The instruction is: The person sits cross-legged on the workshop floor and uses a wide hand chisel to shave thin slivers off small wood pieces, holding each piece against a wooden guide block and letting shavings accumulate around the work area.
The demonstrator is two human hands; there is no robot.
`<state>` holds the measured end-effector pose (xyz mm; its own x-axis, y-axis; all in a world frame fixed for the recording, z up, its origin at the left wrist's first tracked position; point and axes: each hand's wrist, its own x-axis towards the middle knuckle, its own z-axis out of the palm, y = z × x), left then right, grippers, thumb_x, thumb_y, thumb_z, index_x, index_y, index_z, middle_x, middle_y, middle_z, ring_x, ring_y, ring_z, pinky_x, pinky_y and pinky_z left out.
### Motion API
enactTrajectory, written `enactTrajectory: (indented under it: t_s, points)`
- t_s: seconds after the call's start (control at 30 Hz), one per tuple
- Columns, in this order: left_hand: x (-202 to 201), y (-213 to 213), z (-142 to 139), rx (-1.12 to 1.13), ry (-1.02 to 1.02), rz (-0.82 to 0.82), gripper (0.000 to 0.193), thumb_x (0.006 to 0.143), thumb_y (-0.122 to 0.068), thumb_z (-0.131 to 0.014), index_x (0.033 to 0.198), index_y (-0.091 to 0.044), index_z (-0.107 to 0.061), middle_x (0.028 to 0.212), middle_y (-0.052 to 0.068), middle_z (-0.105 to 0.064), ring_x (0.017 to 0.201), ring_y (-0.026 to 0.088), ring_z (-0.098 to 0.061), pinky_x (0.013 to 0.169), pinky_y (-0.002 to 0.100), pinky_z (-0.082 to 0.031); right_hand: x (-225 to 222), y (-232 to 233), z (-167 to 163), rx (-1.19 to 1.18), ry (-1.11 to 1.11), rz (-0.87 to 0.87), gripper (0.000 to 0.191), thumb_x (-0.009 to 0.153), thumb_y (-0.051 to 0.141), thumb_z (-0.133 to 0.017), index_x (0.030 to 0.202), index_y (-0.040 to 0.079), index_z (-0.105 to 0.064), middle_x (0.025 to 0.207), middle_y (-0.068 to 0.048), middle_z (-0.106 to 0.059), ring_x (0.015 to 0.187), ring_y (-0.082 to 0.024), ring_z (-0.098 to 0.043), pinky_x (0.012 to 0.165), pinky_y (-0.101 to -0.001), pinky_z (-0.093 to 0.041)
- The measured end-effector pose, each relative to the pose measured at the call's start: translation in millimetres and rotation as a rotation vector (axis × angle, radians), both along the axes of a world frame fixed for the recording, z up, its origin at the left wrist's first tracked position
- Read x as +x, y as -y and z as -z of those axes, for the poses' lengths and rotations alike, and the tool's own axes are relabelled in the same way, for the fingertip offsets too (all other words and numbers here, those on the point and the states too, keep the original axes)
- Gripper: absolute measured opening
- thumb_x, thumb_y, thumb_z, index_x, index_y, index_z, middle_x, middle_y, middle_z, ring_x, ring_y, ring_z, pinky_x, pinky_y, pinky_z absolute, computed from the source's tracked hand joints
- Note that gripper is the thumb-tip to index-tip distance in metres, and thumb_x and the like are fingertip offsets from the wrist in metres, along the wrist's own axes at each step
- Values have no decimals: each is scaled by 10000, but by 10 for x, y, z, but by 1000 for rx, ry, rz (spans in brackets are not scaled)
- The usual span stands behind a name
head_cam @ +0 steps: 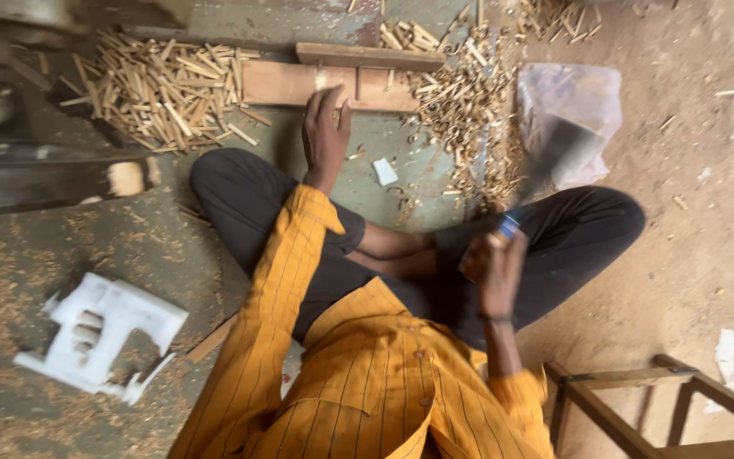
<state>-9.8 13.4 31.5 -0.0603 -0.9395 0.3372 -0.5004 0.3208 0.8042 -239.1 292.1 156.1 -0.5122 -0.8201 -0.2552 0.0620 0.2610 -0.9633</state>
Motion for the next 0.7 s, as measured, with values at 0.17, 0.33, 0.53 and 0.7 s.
enactTrajectory:
  t_s: [0.17, 0.33, 0.53, 0.7]
  points:
    - [289, -500, -80, 0, 81, 102, 401, 1022, -137, -671, 1420, -103, -634, 1424, 126, -629, 1313, 300, -612, 1097, 394, -541, 725, 707, 487, 417, -443, -275, 434, 1010, 332, -638, 1358, 87, -553, 681, -79, -655, 566, -133, -626, 523, -311, -491]
    - [247, -657, -48, -75, 229, 311, 526, 964, -251, -733, 1415, -27, -579, 1548, 191, -495, 1491, 395, -375, 1188, 464, -427, 1286, 1082, 757, 333, -67, -317, 505, 1024, 328, -582, 1492, 147, -529, 746, -66, -656, 616, -127, -577, 556, -324, -480]
    - [203, -601, 16, -20, 150, 326, 476, 1005, -185, -727, 1396, 44, -581, 1545, 191, -514, 1522, 387, -386, 1190, 431, -453, 1412, 1186, 874, 208, -7, -280, 496, 1070, 281, -560, 1543, 149, -490, 754, -33, -668, 661, -85, -604, 599, -261, -510]
    - [185, -596, 75, -16, 178, 347, 470, 997, -189, -722, 1379, 53, -592, 1513, 209, -535, 1489, 387, -425, 1163, 428, -462, 1415, 1172, 867, 262, 164, -238, 508, 1054, 265, -527, 1547, 151, -478, 695, -1, -590, 553, -63, -483, 485, -241, -401]
